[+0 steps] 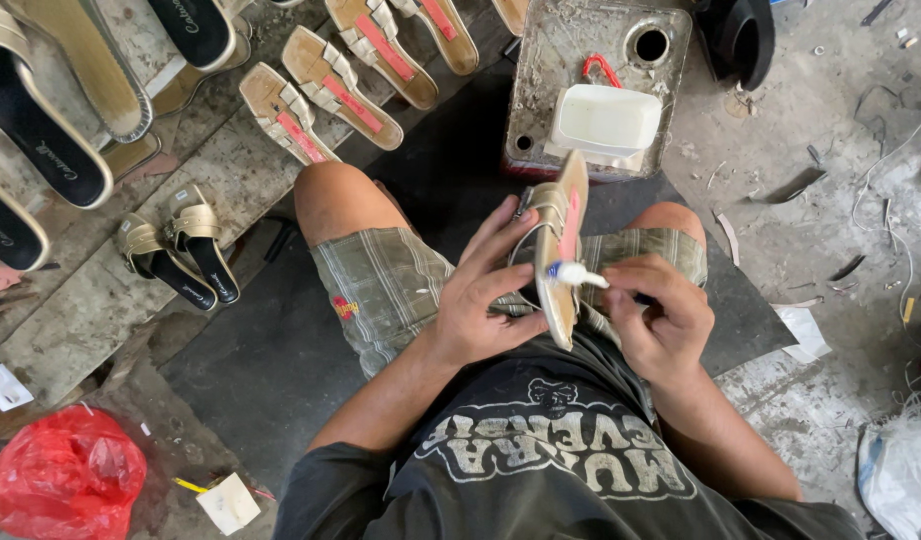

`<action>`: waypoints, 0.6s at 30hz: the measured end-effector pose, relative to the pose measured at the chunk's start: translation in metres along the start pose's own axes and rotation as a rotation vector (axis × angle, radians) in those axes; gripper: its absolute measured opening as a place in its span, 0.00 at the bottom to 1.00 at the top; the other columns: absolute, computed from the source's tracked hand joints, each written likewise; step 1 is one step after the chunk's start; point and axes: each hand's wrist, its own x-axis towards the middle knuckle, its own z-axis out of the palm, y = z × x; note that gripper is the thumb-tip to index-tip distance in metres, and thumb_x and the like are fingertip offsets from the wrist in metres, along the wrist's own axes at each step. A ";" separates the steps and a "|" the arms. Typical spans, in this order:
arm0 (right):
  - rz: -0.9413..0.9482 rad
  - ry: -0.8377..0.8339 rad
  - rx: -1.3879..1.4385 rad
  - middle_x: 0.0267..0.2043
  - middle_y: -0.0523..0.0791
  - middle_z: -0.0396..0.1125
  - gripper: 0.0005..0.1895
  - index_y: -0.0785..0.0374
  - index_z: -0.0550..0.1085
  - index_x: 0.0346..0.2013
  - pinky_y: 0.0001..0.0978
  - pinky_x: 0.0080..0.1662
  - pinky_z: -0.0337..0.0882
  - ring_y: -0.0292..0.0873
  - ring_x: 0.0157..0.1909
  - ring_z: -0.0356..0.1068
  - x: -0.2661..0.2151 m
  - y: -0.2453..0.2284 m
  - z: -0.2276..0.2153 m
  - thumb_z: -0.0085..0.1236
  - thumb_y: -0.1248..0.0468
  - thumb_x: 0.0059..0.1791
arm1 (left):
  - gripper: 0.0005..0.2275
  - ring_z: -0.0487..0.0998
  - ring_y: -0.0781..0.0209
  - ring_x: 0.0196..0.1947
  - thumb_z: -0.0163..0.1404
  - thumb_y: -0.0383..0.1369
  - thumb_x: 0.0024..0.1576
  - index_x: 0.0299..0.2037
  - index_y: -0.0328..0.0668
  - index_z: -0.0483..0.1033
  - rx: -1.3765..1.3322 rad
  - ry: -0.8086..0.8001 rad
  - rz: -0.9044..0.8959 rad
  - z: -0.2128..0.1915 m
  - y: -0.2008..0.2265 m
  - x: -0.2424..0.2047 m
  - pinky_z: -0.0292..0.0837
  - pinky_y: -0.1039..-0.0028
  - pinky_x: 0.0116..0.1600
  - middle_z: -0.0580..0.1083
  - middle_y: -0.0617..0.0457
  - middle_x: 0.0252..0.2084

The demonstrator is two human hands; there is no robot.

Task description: The person sits on the floor and cleans several beige sandals with pink straps using a toothbrush and a white liquid from a container. They pick up each sandal, scrub the straps and sole, and place them back on a nearby wooden shelf.

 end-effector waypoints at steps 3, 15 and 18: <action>-0.020 -0.011 -0.009 0.41 0.52 0.72 0.09 0.71 0.74 0.42 0.28 0.42 0.71 0.41 0.38 0.73 0.000 0.001 -0.001 0.54 0.80 0.49 | 0.37 0.61 0.37 0.77 0.72 0.34 0.51 0.67 0.55 0.61 -0.016 -0.021 -0.011 0.000 0.002 0.002 0.58 0.47 0.78 0.62 0.40 0.74; 0.085 -0.014 0.158 0.38 0.47 0.65 0.13 0.69 0.66 0.39 0.27 0.39 0.66 0.36 0.36 0.65 0.006 0.004 -0.023 0.61 0.66 0.49 | 0.39 0.60 0.46 0.77 0.66 0.33 0.55 0.73 0.44 0.52 -0.656 -0.053 -0.432 -0.015 0.019 0.010 0.62 0.57 0.77 0.54 0.37 0.79; 0.060 -0.087 0.078 0.41 0.45 0.62 0.15 0.66 0.58 0.35 0.29 0.43 0.64 0.36 0.41 0.62 0.016 0.013 -0.030 0.57 0.64 0.49 | 0.40 0.61 0.50 0.76 0.61 0.31 0.56 0.76 0.41 0.48 -0.960 -0.021 -0.481 -0.023 0.017 0.012 0.57 0.59 0.80 0.57 0.37 0.76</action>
